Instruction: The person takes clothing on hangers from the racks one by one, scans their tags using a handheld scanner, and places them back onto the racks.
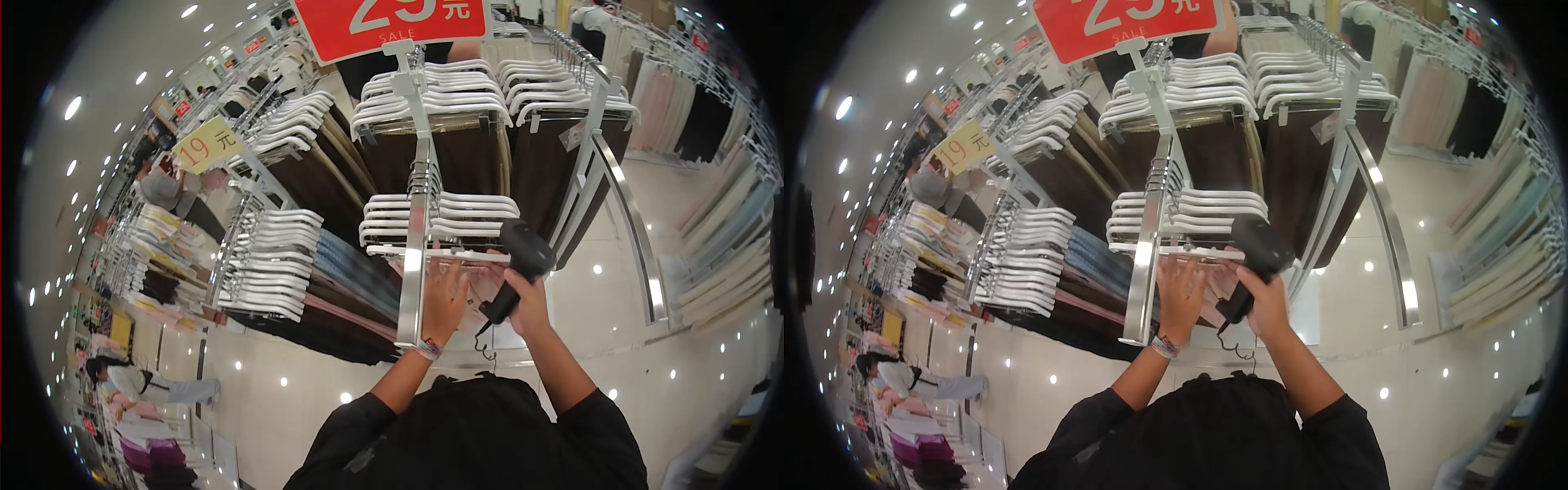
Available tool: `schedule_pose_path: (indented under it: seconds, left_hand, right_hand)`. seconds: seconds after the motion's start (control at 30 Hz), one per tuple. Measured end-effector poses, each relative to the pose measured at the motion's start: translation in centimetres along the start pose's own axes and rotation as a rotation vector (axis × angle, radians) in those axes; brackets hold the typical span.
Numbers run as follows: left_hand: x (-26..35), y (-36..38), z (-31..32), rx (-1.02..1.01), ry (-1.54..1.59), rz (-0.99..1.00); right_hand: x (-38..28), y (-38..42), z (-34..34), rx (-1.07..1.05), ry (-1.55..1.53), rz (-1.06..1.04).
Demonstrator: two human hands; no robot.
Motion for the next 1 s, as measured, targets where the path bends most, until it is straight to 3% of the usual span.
schedule_pose_path:
  seconds: [0.07,0.13,0.2,0.27,0.3,0.43,0.57,0.6,0.67,0.7,0.83,1.0]
  left_hand:
    - [0.0,-1.0,-1.0,-0.001,-0.075,0.074]
    - [-2.1,-1.3,-1.3,0.042,0.307,-0.068]
    - [-7.0,-1.5,-0.7,0.002,0.195,-0.002]
    - [-9.3,-1.8,-1.1,0.003,0.193,0.082]
    - [-8.7,-2.0,-2.1,-0.049,0.043,0.139]
    - [-10.2,-2.1,-3.1,-0.091,0.175,0.083]
    - [-8.8,-1.9,-7.7,0.087,-0.093,0.115]
    - [-8.7,-2.2,-8.3,0.082,-0.088,0.118]
    - [-7.1,-2.4,-8.8,0.026,-0.330,0.360]
    - [-7.5,-2.4,-8.1,-0.035,-0.376,0.389]
    - [-9.0,-2.3,-5.9,-0.142,-0.488,0.436]
    - [-10.3,-3.4,-4.8,-0.125,-0.551,0.438]
  right_hand:
    - [0.0,-1.4,0.4,0.052,0.003,-0.026]
    - [1.1,-3.1,-0.3,0.152,0.021,-0.009]
    - [1.8,-4.6,0.0,0.169,0.033,-0.044]
    - [2.8,-5.7,0.6,0.150,0.044,-0.043]
    - [3.8,-6.2,0.0,0.180,0.047,-0.025]
    - [5.1,-6.5,-1.3,0.278,0.106,-0.087]
    - [4.2,-4.6,-1.4,0.338,0.197,-0.169]
    - [4.0,-4.1,-1.1,0.344,0.197,-0.173]
    - [3.6,-3.0,-0.7,0.373,0.218,-0.224]
    - [3.7,-2.5,-0.2,0.405,0.228,-0.214]
    - [4.2,-3.8,-1.0,0.449,0.376,-0.197]
    - [4.6,-6.5,-1.7,0.440,0.469,-0.169]
Point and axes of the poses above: each hand's wrist, its own y-axis away from the middle knuckle, its own z-axis out of the palm, x = y × z, the point moved 7 cm from there along -y, towards the middle knuckle, and after that the axes turned 4 degrees about z, right-handed, at the moved point
